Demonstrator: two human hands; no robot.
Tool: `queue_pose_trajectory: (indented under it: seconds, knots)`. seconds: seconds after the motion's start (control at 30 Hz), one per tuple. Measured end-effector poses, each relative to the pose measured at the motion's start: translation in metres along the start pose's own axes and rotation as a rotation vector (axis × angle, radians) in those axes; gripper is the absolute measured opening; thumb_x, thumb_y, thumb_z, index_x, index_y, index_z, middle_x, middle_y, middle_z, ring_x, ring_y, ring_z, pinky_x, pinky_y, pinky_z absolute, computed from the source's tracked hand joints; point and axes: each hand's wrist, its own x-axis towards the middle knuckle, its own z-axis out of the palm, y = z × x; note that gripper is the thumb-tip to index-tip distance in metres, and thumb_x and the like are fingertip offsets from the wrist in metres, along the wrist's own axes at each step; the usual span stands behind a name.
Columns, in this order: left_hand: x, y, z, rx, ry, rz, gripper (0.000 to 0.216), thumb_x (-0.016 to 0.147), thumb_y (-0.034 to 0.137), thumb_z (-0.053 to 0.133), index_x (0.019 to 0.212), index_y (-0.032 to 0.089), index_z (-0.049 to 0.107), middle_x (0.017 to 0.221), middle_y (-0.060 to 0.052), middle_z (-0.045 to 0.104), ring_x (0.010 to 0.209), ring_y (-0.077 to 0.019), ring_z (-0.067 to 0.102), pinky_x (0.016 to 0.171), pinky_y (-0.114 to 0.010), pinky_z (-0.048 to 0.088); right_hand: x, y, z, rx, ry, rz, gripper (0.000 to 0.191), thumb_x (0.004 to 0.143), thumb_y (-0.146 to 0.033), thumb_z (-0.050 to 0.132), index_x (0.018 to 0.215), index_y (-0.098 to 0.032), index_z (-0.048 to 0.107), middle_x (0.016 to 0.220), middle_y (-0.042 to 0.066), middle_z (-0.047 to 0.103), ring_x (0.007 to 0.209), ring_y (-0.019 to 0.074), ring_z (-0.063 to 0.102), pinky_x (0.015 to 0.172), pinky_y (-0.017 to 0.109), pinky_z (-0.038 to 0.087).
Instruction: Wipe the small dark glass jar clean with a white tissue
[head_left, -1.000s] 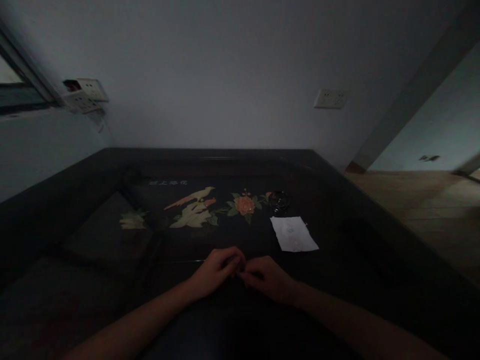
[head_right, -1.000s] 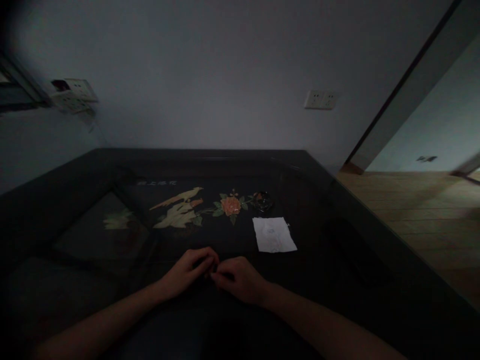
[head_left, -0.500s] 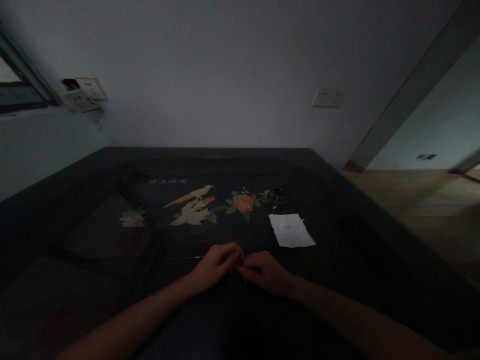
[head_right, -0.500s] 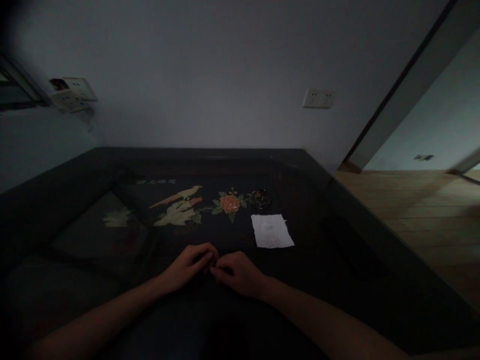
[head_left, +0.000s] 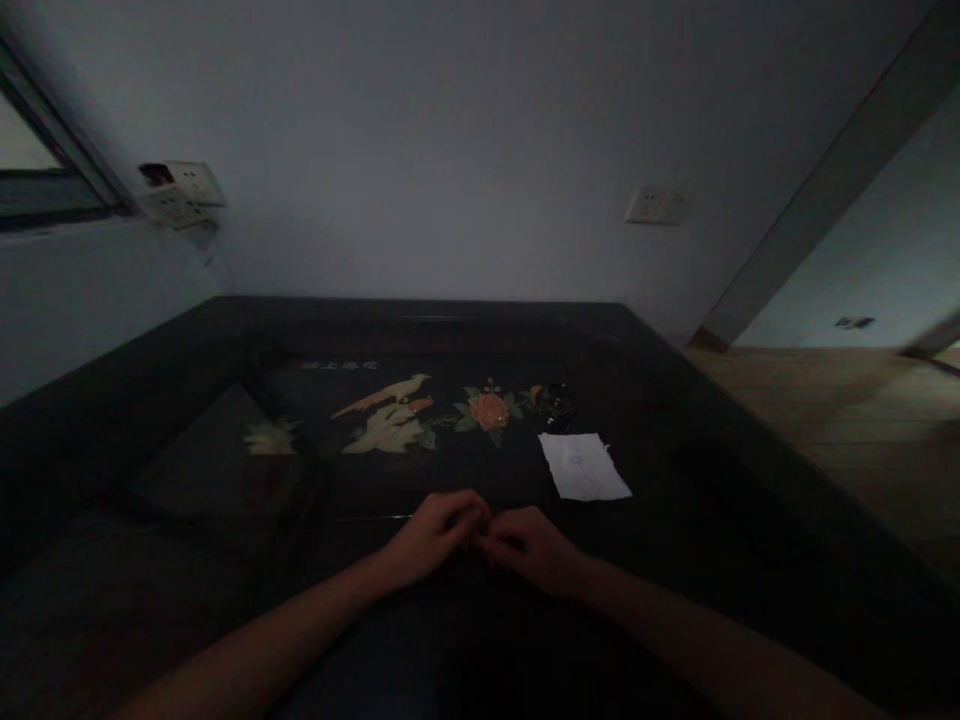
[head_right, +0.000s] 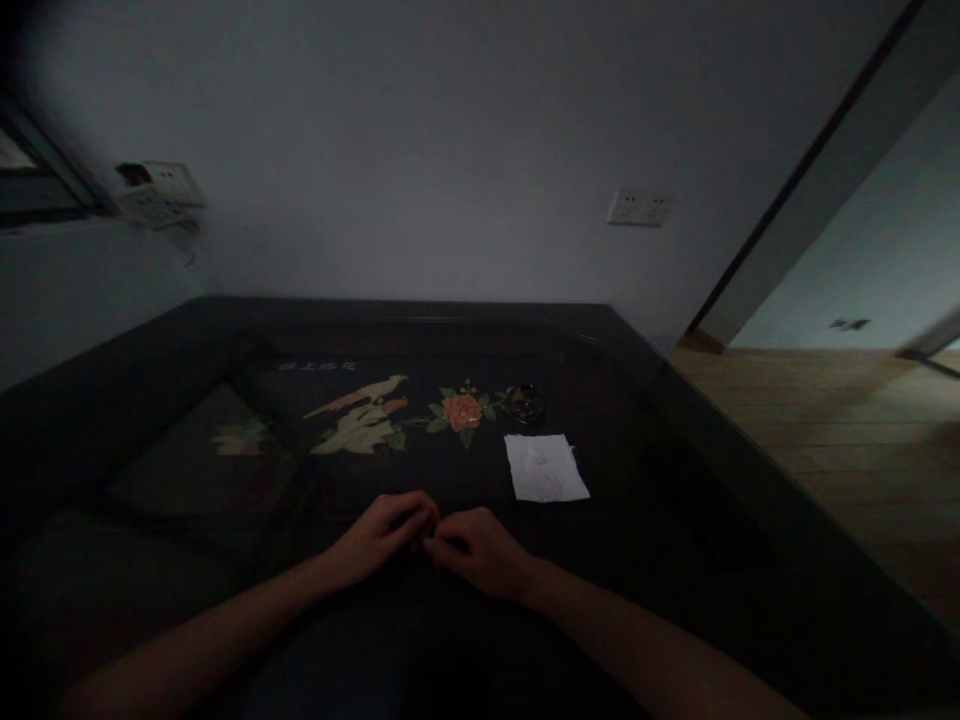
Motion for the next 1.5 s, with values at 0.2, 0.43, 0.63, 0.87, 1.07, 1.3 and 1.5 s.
queue_pose_trajectory:
  seconds: [0.2, 0.43, 0.63, 0.87, 1.07, 1.3, 1.5]
  knots:
    - [-0.0004, -0.0016, 0.0003, -0.015, -0.001, 0.012, 0.034, 0.093, 0.039, 0.039, 0.087, 0.014, 0.060, 0.073, -0.001, 0.059, 0.063, -0.0107, 0.053, 0.060, -0.021, 0.040, 0.0006, -0.0013, -0.0006, 0.004, -0.009, -0.001, 0.039, 0.092, -0.036, 0.045, 0.063, -0.015, 0.061, 0.059, -0.001, 0.057, 0.057, 0.0108, 0.054, 0.059, 0.021, 0.037]
    - [0.0001, 0.0010, 0.0003, -0.019, 0.009, 0.016, 0.034, 0.092, 0.040, 0.039, 0.085, 0.014, 0.059, 0.074, -0.001, 0.059, 0.063, -0.0108, 0.052, 0.061, -0.022, 0.041, 0.0008, -0.0029, -0.0009, 0.015, 0.007, -0.020, 0.037, 0.091, -0.034, 0.046, 0.064, -0.016, 0.060, 0.059, -0.001, 0.057, 0.057, 0.0106, 0.052, 0.059, 0.021, 0.037]
    - [-0.0002, -0.0004, 0.0014, -0.030, 0.007, 0.018, 0.035, 0.092, 0.042, 0.039, 0.086, 0.013, 0.059, 0.073, -0.001, 0.059, 0.061, -0.0105, 0.052, 0.059, -0.021, 0.040, 0.0005, -0.0030, -0.0013, -0.010, 0.002, 0.009, 0.036, 0.091, -0.033, 0.046, 0.064, -0.015, 0.062, 0.059, -0.002, 0.058, 0.057, 0.0105, 0.053, 0.059, 0.020, 0.037]
    - [0.0000, 0.0006, 0.0002, 0.002, 0.004, 0.017, 0.036, 0.092, 0.042, 0.038, 0.086, 0.014, 0.060, 0.073, -0.002, 0.060, 0.063, -0.0114, 0.054, 0.061, -0.022, 0.041, 0.0005, -0.0039, -0.0008, 0.002, 0.003, -0.006, 0.036, 0.091, -0.034, 0.045, 0.065, -0.016, 0.062, 0.062, 0.000, 0.060, 0.060, 0.0114, 0.055, 0.061, 0.021, 0.039]
    - [0.0000, -0.0027, 0.0009, -0.002, -0.003, 0.012, 0.036, 0.093, 0.042, 0.038, 0.087, 0.014, 0.059, 0.073, -0.002, 0.059, 0.063, -0.0112, 0.053, 0.059, -0.021, 0.041, 0.0007, -0.0030, -0.0003, -0.001, 0.005, 0.004, 0.034, 0.091, -0.032, 0.047, 0.063, -0.016, 0.060, 0.060, -0.001, 0.058, 0.058, 0.0108, 0.054, 0.059, 0.020, 0.038]
    - [-0.0003, -0.0033, 0.0010, -0.001, -0.001, 0.019, 0.035, 0.093, 0.042, 0.039, 0.086, 0.014, 0.059, 0.073, -0.001, 0.060, 0.063, -0.0110, 0.053, 0.060, -0.021, 0.041, -0.0002, -0.0039, -0.0010, -0.004, -0.004, -0.019, 0.034, 0.091, -0.032, 0.046, 0.064, -0.016, 0.061, 0.061, -0.001, 0.060, 0.060, 0.0113, 0.055, 0.061, 0.021, 0.038]
    - [-0.0005, -0.0004, 0.0010, 0.012, 0.011, 0.015, 0.036, 0.093, 0.042, 0.037, 0.086, 0.014, 0.059, 0.073, -0.001, 0.060, 0.062, -0.0108, 0.053, 0.061, -0.022, 0.041, 0.0001, -0.0032, -0.0009, -0.006, -0.009, 0.008, 0.035, 0.092, -0.033, 0.046, 0.066, -0.015, 0.063, 0.062, 0.000, 0.061, 0.060, 0.0112, 0.056, 0.061, 0.021, 0.039]
